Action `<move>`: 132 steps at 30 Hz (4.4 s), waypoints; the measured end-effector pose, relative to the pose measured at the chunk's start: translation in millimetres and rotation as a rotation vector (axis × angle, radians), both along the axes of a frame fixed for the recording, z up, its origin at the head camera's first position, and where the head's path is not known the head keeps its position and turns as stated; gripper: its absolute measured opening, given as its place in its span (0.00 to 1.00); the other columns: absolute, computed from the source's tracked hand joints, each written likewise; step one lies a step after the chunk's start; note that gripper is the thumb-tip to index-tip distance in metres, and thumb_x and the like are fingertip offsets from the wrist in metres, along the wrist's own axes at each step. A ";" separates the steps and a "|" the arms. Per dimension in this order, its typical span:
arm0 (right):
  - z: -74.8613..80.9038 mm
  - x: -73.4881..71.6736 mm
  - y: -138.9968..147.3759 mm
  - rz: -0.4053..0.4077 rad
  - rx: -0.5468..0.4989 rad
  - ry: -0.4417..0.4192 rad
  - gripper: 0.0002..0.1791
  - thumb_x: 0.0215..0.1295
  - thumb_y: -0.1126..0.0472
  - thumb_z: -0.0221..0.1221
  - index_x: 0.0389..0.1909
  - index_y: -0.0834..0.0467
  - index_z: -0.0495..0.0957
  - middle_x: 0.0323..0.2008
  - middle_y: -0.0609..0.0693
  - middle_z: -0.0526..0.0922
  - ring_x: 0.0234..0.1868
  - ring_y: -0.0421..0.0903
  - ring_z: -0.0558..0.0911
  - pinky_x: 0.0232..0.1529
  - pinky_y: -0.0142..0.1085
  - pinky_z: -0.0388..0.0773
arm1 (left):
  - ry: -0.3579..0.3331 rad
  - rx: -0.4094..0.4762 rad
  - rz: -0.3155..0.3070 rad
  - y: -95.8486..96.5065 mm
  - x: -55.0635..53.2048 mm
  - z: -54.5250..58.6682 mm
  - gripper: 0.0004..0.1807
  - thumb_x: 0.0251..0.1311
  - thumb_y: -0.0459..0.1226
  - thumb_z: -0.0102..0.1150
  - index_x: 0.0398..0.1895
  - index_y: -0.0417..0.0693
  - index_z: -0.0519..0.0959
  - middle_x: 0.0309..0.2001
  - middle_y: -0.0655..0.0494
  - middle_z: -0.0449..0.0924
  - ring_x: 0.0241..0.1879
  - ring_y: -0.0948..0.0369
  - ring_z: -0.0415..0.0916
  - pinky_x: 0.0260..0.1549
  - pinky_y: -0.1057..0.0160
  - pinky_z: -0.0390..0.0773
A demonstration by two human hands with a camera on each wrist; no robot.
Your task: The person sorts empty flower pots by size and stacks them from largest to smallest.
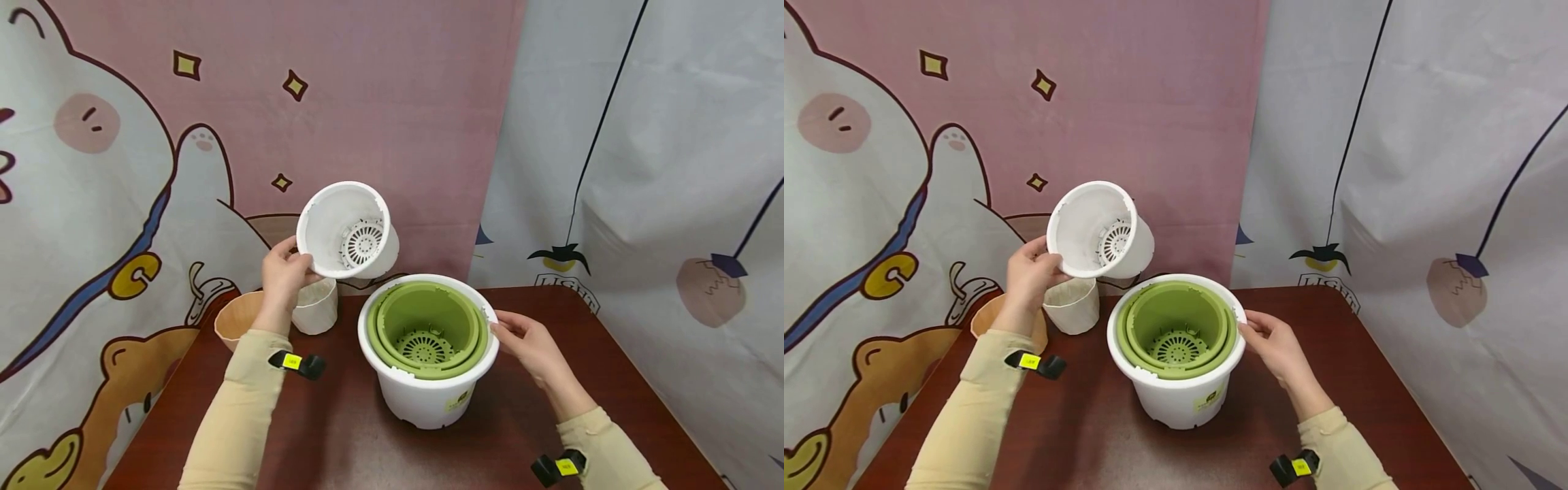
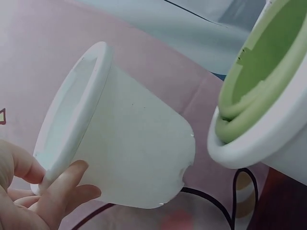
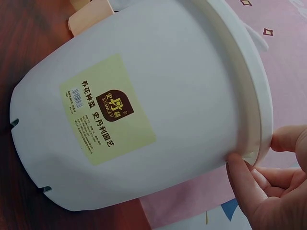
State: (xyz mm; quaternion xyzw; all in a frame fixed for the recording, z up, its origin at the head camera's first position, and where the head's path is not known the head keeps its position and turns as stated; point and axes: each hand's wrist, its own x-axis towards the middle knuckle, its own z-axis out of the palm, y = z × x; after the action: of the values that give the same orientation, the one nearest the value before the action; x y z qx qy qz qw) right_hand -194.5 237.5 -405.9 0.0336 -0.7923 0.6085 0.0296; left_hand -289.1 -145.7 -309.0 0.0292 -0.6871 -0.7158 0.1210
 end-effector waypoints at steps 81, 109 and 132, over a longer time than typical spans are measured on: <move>1.9 0.0 -0.7 0.000 0.022 -0.022 0.30 0.72 0.57 0.59 0.66 0.73 0.67 0.57 0.68 0.76 0.48 0.47 0.83 0.48 0.40 0.83 | 0.040 -0.452 -0.442 49.0 53.2 47.6 0.29 0.55 0.25 0.49 0.63 0.41 0.76 0.48 0.40 0.83 0.30 0.53 0.84 0.22 0.57 0.85; -0.1 -0.4 -0.5 -0.016 0.038 -0.012 0.30 0.71 0.55 0.60 0.65 0.71 0.68 0.56 0.68 0.77 0.50 0.50 0.82 0.50 0.46 0.81 | -0.059 -0.552 -0.446 68.4 38.9 13.1 0.25 0.56 0.26 0.52 0.60 0.39 0.78 0.44 0.38 0.84 0.32 0.49 0.86 0.21 0.57 0.85; -1.9 -0.2 0.0 -0.009 0.018 0.002 0.30 0.71 0.58 0.60 0.65 0.73 0.67 0.57 0.68 0.76 0.49 0.49 0.82 0.48 0.40 0.82 | -0.079 -0.631 -0.475 78.3 28.5 -2.2 0.23 0.53 0.24 0.51 0.54 0.37 0.82 0.39 0.36 0.85 0.30 0.47 0.85 0.19 0.59 0.84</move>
State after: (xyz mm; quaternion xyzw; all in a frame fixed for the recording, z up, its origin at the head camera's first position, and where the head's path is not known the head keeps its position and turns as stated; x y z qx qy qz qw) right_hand -194.7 237.5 -407.8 0.0309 -0.7978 0.6012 0.0328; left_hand -260.5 -67.4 -311.2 -0.1416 -0.8650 -0.4761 -0.0715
